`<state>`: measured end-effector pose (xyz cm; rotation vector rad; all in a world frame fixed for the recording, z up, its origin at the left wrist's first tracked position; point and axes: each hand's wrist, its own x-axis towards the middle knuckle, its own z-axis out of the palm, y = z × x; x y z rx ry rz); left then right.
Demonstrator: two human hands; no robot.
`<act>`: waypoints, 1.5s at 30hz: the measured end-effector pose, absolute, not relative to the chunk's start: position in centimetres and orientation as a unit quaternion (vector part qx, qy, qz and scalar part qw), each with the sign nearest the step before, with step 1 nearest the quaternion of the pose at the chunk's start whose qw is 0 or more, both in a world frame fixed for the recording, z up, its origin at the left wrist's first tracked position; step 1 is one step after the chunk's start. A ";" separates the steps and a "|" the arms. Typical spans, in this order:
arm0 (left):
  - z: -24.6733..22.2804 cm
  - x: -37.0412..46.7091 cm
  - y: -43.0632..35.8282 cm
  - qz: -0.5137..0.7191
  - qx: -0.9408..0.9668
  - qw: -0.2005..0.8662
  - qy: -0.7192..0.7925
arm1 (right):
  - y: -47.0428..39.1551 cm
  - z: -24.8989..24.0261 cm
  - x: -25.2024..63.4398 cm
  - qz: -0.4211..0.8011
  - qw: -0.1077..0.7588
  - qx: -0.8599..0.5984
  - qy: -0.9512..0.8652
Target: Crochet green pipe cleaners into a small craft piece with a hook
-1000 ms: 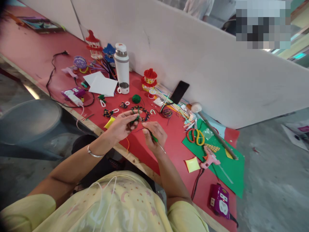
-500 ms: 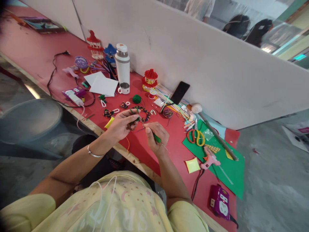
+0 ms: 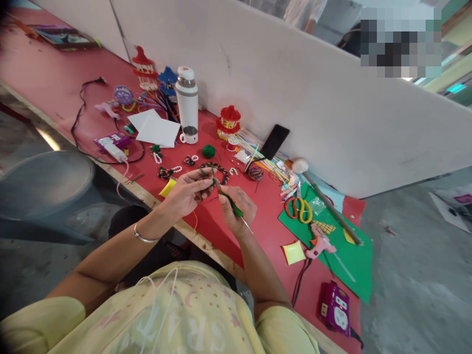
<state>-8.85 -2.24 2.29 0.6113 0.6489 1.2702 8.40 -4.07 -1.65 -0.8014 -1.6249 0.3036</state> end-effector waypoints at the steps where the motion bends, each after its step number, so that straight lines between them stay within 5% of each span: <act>1: 2.3 -8.8 -2.2 0.574 0.275 0.715 0.290 | -4.1 -1.8 8.4 0.139 0.613 -0.350 -0.695; 29: 2.0 -8.3 -2.1 0.618 0.263 0.679 0.296 | -3.4 -1.3 7.0 0.386 0.730 -0.373 -0.424; 45: 1.8 -8.3 -2.0 0.616 0.273 0.677 0.297 | -3.5 -1.4 7.4 0.391 0.708 -0.378 -0.450</act>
